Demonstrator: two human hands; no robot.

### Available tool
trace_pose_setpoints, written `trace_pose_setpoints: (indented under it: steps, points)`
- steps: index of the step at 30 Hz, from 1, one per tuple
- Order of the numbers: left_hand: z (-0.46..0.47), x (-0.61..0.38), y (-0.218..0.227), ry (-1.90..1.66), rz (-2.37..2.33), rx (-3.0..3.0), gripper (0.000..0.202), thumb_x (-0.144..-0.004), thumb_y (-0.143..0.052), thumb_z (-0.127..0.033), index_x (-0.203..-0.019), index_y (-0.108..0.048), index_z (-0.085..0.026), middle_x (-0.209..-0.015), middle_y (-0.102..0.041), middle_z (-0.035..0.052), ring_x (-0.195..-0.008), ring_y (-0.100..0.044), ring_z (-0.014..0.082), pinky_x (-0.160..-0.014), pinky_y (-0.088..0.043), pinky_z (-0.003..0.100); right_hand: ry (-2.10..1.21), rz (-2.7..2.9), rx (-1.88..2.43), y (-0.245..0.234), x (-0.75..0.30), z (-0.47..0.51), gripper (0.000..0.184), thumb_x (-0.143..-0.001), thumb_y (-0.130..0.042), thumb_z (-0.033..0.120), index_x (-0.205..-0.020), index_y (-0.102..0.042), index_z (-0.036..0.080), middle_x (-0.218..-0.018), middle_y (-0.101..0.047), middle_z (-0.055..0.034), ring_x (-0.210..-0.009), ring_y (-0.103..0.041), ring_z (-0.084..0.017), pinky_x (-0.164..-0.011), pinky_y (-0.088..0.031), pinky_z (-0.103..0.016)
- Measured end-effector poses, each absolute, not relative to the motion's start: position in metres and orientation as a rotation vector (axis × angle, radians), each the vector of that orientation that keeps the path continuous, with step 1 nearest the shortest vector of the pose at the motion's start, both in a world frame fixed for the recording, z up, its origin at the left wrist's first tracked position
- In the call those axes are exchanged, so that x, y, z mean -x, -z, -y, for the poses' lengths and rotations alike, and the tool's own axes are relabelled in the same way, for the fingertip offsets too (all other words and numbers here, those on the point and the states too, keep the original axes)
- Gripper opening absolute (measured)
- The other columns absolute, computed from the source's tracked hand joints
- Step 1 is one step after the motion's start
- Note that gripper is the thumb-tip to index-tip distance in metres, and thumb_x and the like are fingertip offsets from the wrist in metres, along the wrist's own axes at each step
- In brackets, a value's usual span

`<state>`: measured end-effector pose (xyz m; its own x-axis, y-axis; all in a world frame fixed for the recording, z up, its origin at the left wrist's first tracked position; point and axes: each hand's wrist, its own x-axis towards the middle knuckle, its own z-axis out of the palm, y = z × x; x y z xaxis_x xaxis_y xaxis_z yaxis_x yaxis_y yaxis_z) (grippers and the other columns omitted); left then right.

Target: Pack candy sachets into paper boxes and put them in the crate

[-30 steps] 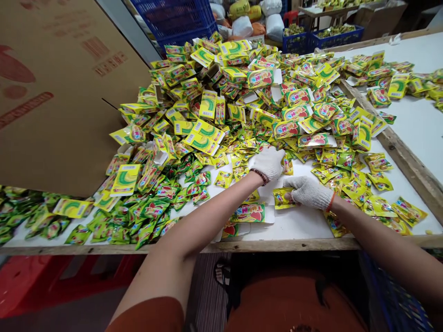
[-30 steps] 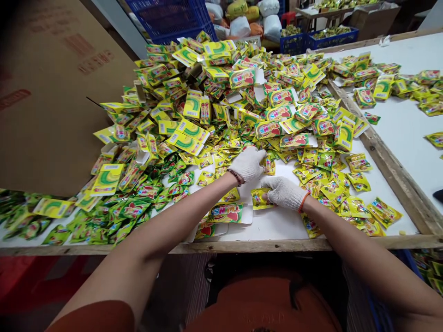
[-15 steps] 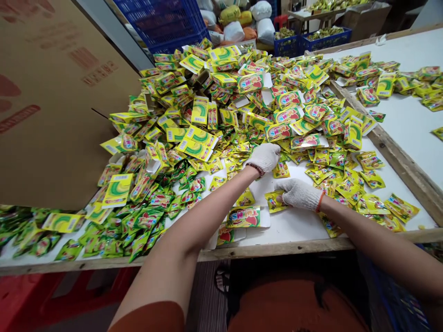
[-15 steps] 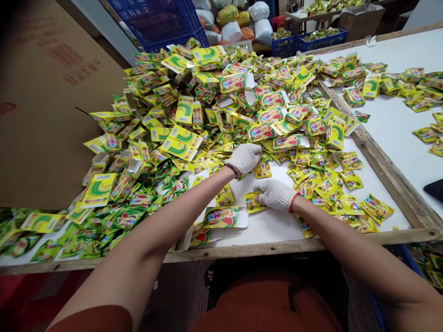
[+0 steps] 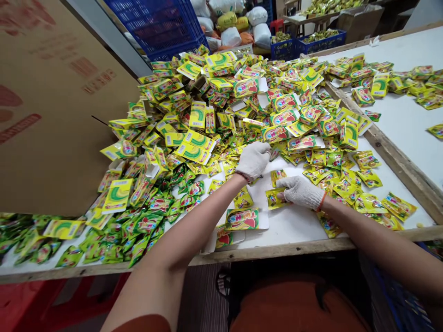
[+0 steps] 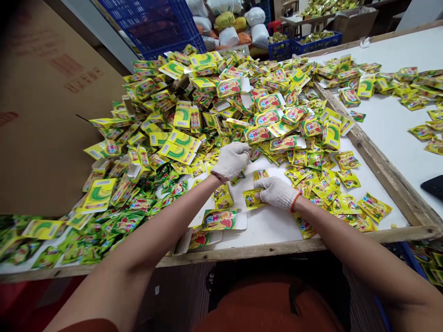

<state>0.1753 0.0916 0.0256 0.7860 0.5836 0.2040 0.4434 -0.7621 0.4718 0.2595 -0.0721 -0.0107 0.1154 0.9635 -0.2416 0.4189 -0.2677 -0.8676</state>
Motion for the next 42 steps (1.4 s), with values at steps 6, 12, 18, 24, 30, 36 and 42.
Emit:
trace_pose_setpoints:
  steps: [6, 12, 18, 24, 30, 36, 42]
  points:
    - [-0.08, -0.133, -0.027, -0.53, -0.773, -1.605, 0.015, -0.07, -0.064, -0.026, -0.064, -0.053, -0.017, -0.058, -0.048, -0.0043, -0.051, -0.045, 0.0082, -0.052, -0.043, 0.022, -1.038, 1.058, 1.464, 0.0, -0.264, 0.074, 0.035, -0.075, -0.065, 0.045, -0.091, -0.065, 0.014, -0.063, -0.056, 0.0016, -0.052, -0.044, -0.01, -0.049, -0.035, -0.023]
    - [-0.053, -0.107, -0.029, -0.389, -0.733, -1.529, 0.019, -0.064, -0.07, -0.03, -0.068, -0.059, -0.015, -0.063, -0.056, -0.002, -0.056, -0.052, 0.0081, -0.053, -0.048, 0.021, -0.854, 1.029, 1.595, -0.006, -0.267, 0.075, 0.034, -0.073, -0.065, 0.046, -0.086, -0.065, 0.015, -0.063, -0.055, 0.0012, -0.055, -0.044, -0.011, -0.052, -0.037, -0.024]
    - [-0.036, -0.1, -0.022, -0.379, -0.709, -1.2, 0.029, -0.057, -0.073, -0.017, -0.083, -0.061, -0.014, -0.082, -0.067, 0.0022, -0.072, -0.065, 0.0134, -0.068, -0.059, 0.03, -0.74, 1.031, 1.675, 0.004, -0.266, 0.073, 0.031, -0.076, -0.061, 0.046, -0.083, -0.063, 0.016, -0.063, -0.057, 0.0003, -0.058, -0.047, -0.012, -0.053, -0.037, -0.024]
    - [-0.038, -0.099, -0.023, -0.231, -0.666, -1.111, 0.032, -0.063, -0.073, -0.019, -0.093, -0.059, -0.017, -0.089, -0.07, 0.0067, -0.073, -0.069, 0.0179, -0.064, -0.06, 0.033, -0.857, 1.137, 1.569, 0.0, -0.263, 0.074, 0.029, -0.077, -0.06, 0.043, -0.089, -0.064, 0.016, -0.066, -0.059, -0.0002, -0.058, -0.048, -0.012, -0.054, -0.039, -0.025]
    - [-0.027, -0.101, -0.022, -0.298, -0.64, -1.216, 0.036, -0.071, -0.078, -0.035, -0.094, -0.059, -0.016, -0.096, -0.07, 0.0073, -0.078, -0.069, 0.0162, -0.068, -0.059, 0.03, -0.758, 1.213, 1.579, -0.004, -0.262, 0.074, 0.026, -0.078, -0.061, 0.043, -0.071, -0.058, 0.018, -0.064, -0.055, 0.0004, -0.062, -0.046, -0.013, -0.056, -0.037, -0.024]
    - [-0.016, -0.109, -0.014, -0.468, -0.674, -1.133, 0.043, -0.067, -0.081, -0.03, -0.1, -0.057, -0.016, -0.089, -0.069, 0.0032, -0.07, -0.066, 0.0119, -0.067, -0.056, 0.025, -0.735, 1.114, 1.712, 0.003, -0.257, 0.077, 0.028, -0.082, -0.061, 0.045, -0.074, -0.055, 0.019, -0.059, -0.054, 0.0015, -0.055, -0.048, -0.013, -0.052, -0.037, -0.026]
    - [-0.009, -0.119, -0.013, -0.601, -0.656, -1.317, 0.022, -0.081, -0.066, -0.026, -0.101, -0.058, -0.018, -0.097, -0.066, 0.0039, -0.084, -0.064, 0.0146, -0.08, -0.055, 0.03, -0.821, 0.868, 1.544, 0.007, -0.246, 0.073, 0.056, -0.076, -0.071, 0.057, -0.114, -0.055, 0.019, -0.088, -0.067, -0.0059, -0.069, -0.061, -0.017, -0.058, -0.051, -0.028]
